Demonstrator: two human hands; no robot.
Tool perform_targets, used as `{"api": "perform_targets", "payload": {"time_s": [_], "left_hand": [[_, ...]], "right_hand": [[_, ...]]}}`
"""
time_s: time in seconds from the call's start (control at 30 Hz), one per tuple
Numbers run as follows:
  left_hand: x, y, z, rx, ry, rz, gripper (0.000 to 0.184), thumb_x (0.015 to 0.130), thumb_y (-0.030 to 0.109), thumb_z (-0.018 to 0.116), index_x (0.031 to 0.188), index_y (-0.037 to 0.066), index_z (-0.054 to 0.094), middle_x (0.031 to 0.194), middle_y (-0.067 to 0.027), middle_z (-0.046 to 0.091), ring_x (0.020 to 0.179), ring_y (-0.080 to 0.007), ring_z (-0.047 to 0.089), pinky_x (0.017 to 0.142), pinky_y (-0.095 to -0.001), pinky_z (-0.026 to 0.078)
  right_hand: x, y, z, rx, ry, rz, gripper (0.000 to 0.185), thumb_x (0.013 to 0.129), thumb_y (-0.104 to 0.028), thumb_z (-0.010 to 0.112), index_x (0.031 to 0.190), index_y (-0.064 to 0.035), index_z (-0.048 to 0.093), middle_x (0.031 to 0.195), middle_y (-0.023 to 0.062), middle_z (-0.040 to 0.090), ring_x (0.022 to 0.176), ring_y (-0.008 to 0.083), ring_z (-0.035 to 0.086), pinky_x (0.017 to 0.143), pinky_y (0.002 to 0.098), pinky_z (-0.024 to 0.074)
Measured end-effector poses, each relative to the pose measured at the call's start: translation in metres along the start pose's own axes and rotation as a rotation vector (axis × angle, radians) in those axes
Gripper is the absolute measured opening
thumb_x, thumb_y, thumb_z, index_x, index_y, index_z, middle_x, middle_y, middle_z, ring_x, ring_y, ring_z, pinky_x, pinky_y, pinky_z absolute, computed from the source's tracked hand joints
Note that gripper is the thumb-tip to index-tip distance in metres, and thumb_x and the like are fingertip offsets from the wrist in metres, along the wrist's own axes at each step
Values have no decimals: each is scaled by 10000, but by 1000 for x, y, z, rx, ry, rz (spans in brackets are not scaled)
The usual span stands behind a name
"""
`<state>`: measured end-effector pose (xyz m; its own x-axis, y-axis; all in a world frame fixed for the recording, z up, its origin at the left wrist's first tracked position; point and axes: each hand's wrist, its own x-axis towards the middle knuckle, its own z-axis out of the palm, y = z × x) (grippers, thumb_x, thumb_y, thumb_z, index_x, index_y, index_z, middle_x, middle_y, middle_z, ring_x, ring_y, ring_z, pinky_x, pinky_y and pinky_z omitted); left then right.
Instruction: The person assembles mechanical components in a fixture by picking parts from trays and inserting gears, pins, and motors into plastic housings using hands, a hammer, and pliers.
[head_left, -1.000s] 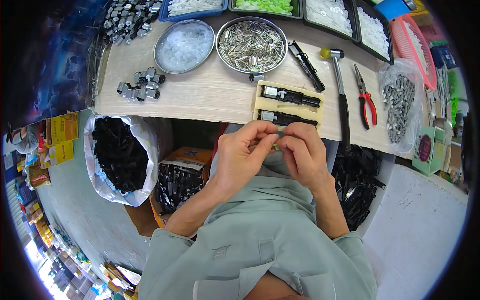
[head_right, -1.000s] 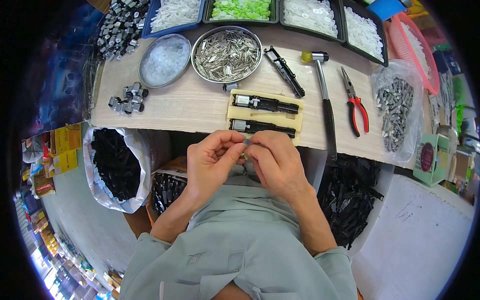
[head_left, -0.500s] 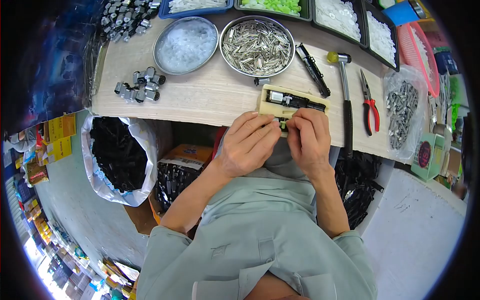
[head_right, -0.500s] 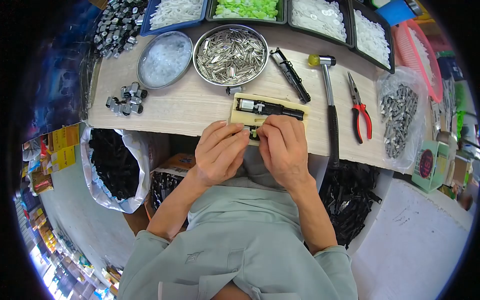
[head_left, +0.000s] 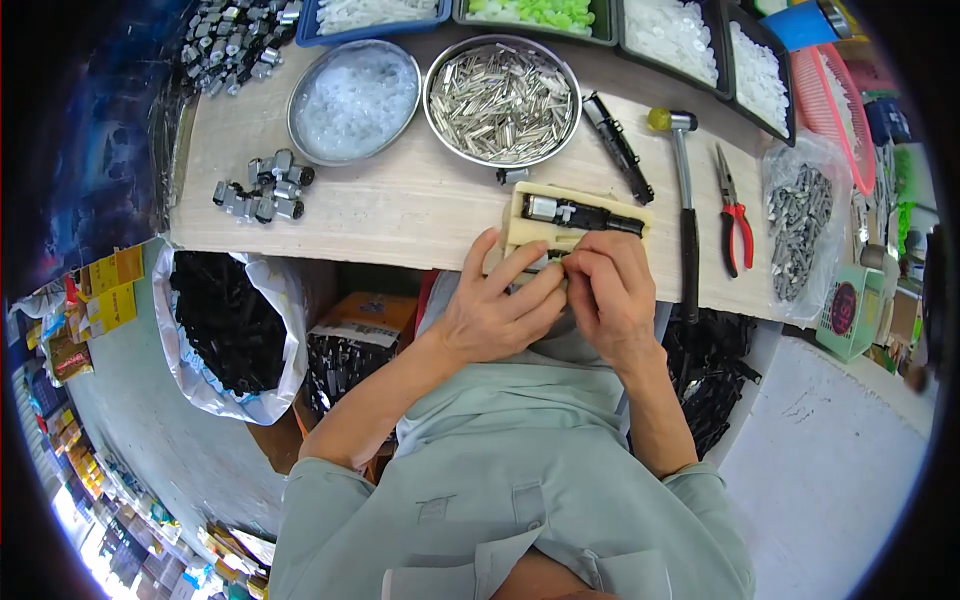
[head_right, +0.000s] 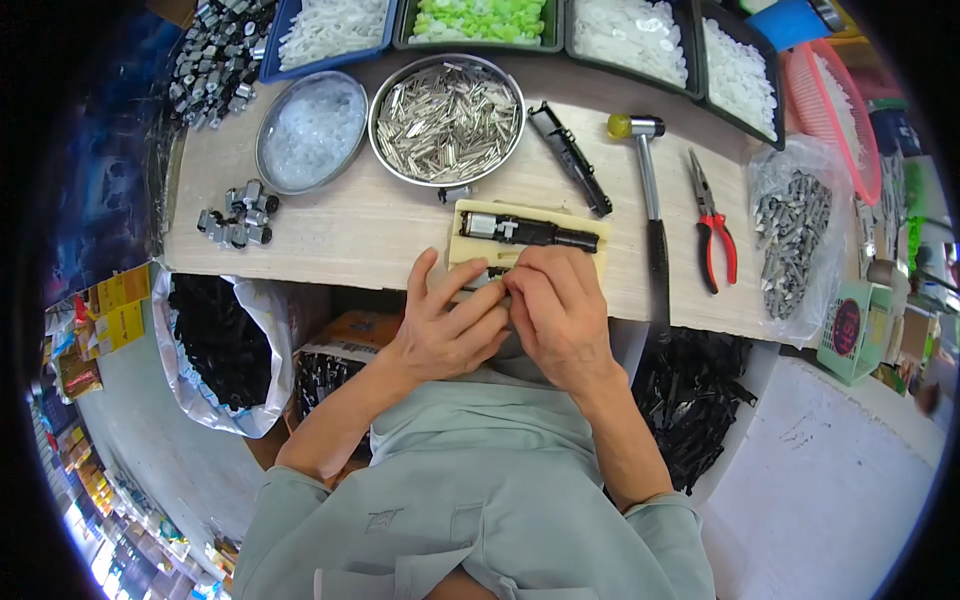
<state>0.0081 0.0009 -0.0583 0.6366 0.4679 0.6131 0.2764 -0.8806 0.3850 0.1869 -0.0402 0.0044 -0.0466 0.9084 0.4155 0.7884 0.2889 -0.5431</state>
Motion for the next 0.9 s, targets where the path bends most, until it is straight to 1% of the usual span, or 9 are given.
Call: {"api": "perform_targets", "payload": {"time_s": [0.13, 0.27, 0.3, 0.37, 0.47, 0.57, 0.67, 0.77, 0.9], "left_hand": [[-16, 2, 8, 51, 25, 10, 174, 820, 214, 721, 970, 172, 643, 1306, -11, 627, 1295, -260, 549, 1176, -662, 198], [13, -13, -10, -57, 165, 67, 171, 818, 126, 720, 976, 159, 664, 1328, -67, 626, 1310, -324, 536, 1177, -629, 262], [34, -20, -15, -53, 144, -25, 271, 809, 43, 720, 1067, 105, 667, 1314, -148, 627, 1305, -428, 519, 1167, -609, 301], [84, -43, -20, -140, 159, -185, 259, 814, -28, 691, 1062, 46, 669, 1325, -186, 605, 1312, -478, 486, 1150, -550, 351], [118, -73, -6, 87, 99, -282, 201, 827, -45, 686, 1022, -5, 662, 1347, -231, 568, 1347, -515, 432, 1126, -519, 383], [121, -83, 5, 163, 32, -375, 155, 830, -18, 709, 976, -17, 657, 1359, -261, 541, 1374, -522, 396, 1126, -530, 376], [123, -82, 3, 120, 10, -422, 133, 833, -14, 714, 947, -23, 646, 1344, -283, 541, 1366, -529, 402, 1123, -530, 378], [123, -80, 0, 100, 13, -403, 151, 838, -5, 704, 963, -64, 642, 1294, -315, 533, 1347, -533, 410, 1129, -553, 362], [120, -83, 2, 82, 114, -369, 142, 830, -3, 719, 939, -42, 636, 1221, -233, 589, 1294, -483, 476, 1081, -519, 407]], "right_hand": [[8, -1, -12, 151, -69, 90, 226, 734, 77, 730, 926, -13, 652, 991, 124, 629, 908, 318, 610, 767, 396, 511], [48, 30, -41, 104, 107, 217, 152, 827, 52, 687, 967, -8, 676, 978, 132, 676, 829, 259, 669, 767, 337, 530], [66, 54, -45, -32, 202, 138, 152, 846, 32, 683, 995, 2, 678, 976, 141, 677, 848, 250, 675, 773, 325, 528], [110, 83, -52, -77, 270, 189, 148, 869, -11, 677, 1016, -7, 692, 987, 153, 682, 864, 285, 679, 790, 354, 530], [154, 149, -55, -288, 145, 84, 166, 858, -98, 708, 1008, -28, 722, 1003, 181, 683, 897, 355, 673, 831, 415, 529], [179, 162, -56, -370, -14, 66, 172, 830, -161, 740, 933, -23, 740, 1002, 207, 677, 922, 390, 666, 856, 445, 527], [187, 166, -56, -389, -75, 123, 153, 830, -163, 734, 905, -29, 740, 991, 209, 674, 933, 386, 662, 855, 442, 529], [186, 168, -56, -409, -81, 67, 128, 835, -151, 728, 906, -45, 738, 976, 185, 680, 943, 374, 657, 846, 437, 528], [173, 175, -49, -371, 95, 5, 88, 844, -117, 717, 904, -55, 731, 959, 149, 689, 921, 361, 657, 824, 427, 524]]}}
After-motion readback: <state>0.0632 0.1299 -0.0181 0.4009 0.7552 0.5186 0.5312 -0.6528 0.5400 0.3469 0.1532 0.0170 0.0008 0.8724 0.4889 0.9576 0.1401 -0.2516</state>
